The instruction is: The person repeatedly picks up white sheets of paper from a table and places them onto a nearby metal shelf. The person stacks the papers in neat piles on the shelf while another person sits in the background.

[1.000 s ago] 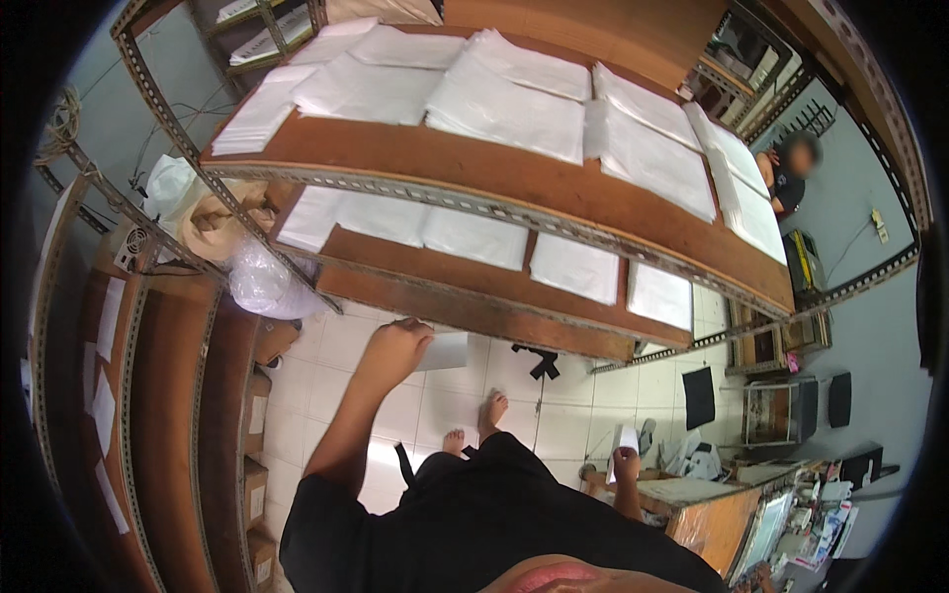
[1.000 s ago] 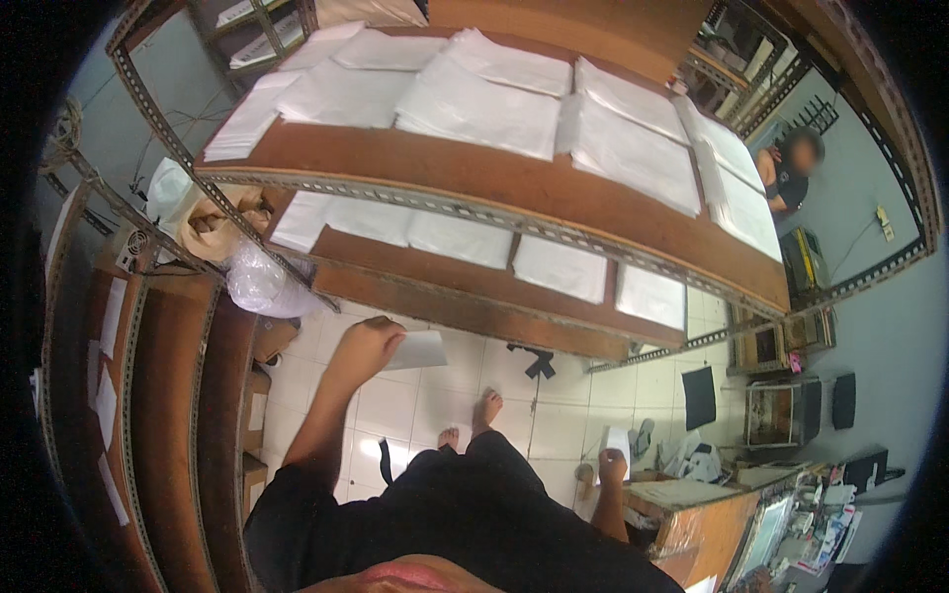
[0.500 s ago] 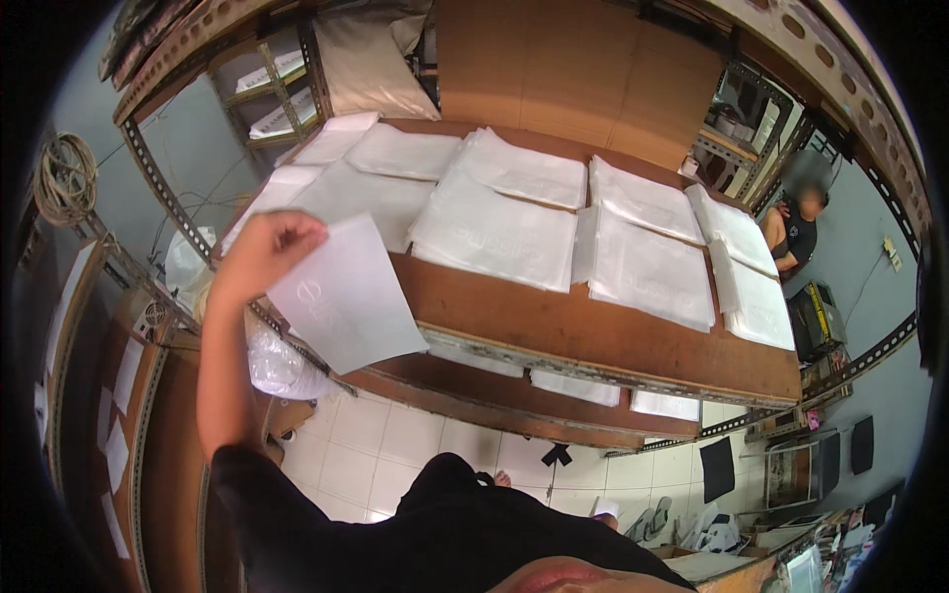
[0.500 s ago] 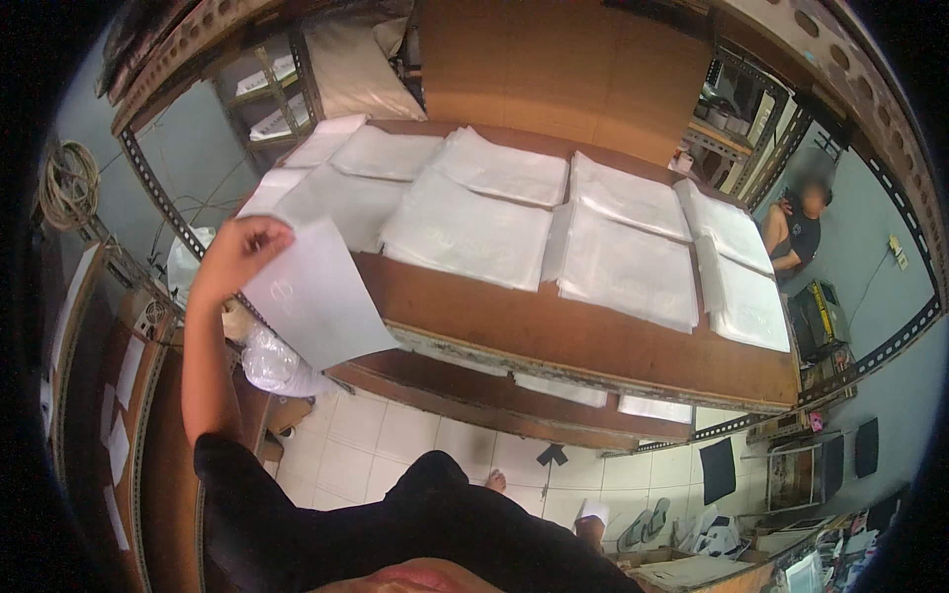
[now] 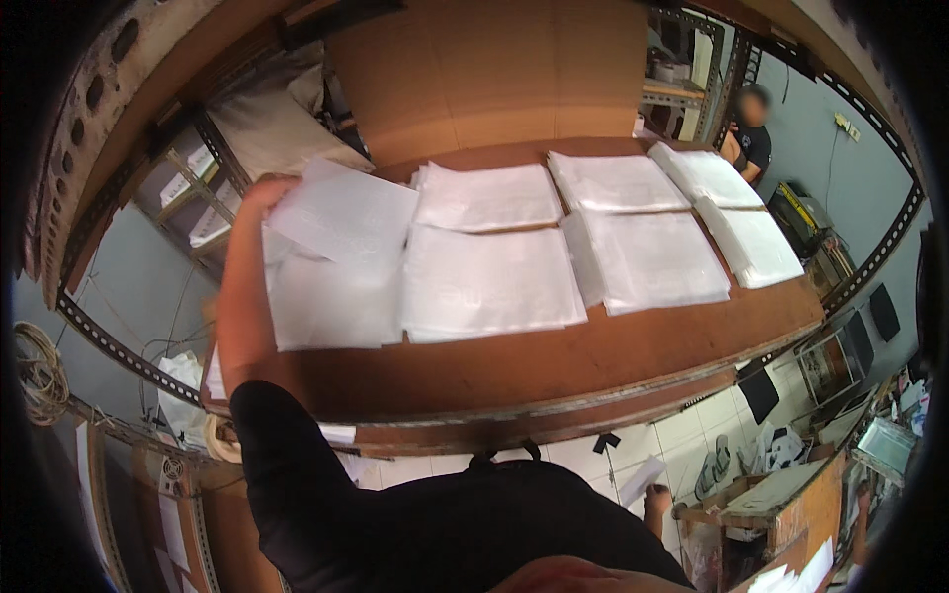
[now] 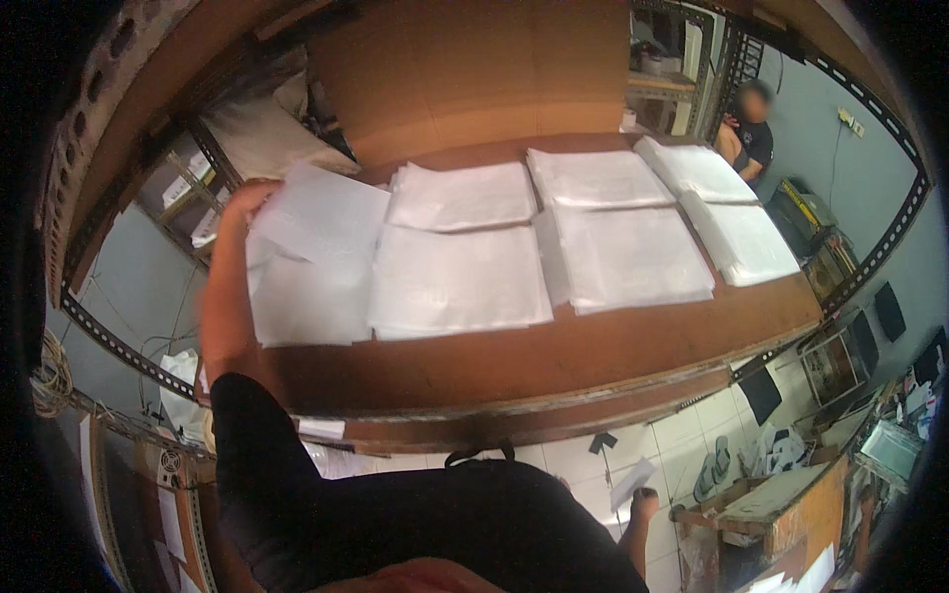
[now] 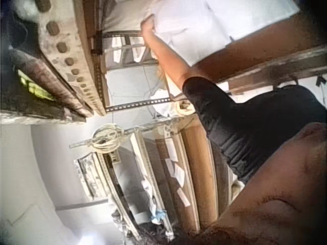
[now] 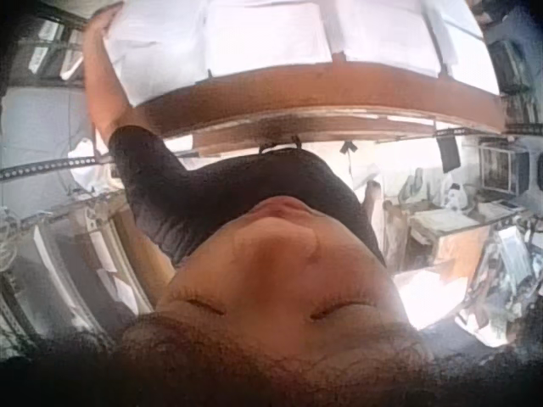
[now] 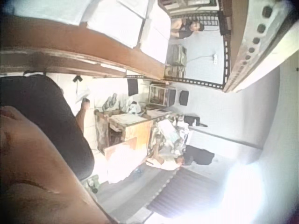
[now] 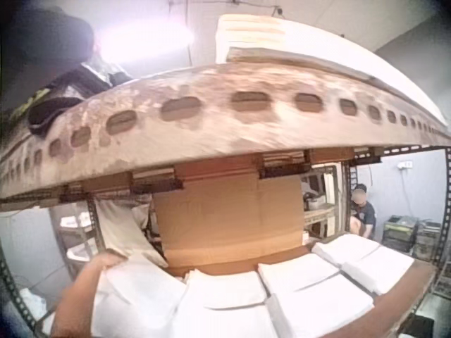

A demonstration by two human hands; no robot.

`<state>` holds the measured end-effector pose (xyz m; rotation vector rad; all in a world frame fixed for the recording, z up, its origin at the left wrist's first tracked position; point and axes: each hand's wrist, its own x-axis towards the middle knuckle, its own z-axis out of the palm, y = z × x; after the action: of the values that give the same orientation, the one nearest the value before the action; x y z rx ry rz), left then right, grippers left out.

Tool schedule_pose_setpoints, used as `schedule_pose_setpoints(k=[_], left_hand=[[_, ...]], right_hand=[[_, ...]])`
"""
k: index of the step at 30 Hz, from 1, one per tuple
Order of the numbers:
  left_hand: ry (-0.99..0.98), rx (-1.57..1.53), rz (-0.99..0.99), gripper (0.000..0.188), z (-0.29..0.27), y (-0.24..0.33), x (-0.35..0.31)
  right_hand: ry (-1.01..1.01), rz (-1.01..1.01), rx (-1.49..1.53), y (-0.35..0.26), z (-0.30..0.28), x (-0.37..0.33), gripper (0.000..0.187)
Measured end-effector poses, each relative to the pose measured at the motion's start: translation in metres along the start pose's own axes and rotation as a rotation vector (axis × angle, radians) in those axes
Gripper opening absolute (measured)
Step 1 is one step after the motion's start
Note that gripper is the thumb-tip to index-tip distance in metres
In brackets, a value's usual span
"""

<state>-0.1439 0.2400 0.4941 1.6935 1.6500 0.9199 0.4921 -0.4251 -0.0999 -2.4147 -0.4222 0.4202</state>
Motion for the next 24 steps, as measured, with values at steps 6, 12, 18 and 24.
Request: schedule_pose_setpoints(k=[6, 12, 18, 24], left_hand=[[0.091, 0.109, -0.186, 0.030, 0.029, -0.075, 0.073], [0.210, 0.562, -0.071, 0.029, 0.016, -0.115, 0.113], [0.511, 0.974, 0.150, 0.036, 0.011, -0.103, 0.053], [0.558, 0.790, 0.419, 0.046, 0.066, 0.004, -0.063]], right_hand=[[0.026, 0.238, 0.202, -0.003, -0.009, -0.030, 0.022], [0.078, 0.112, 0.089, 0.021, -0.011, 0.014, 0.025], [-0.012, 0.031, 0.163, -0.002, -0.037, 0.055, 0.022], [-0.048, -0.230, 0.016, 0.040, -0.076, 0.087, 0.021]])
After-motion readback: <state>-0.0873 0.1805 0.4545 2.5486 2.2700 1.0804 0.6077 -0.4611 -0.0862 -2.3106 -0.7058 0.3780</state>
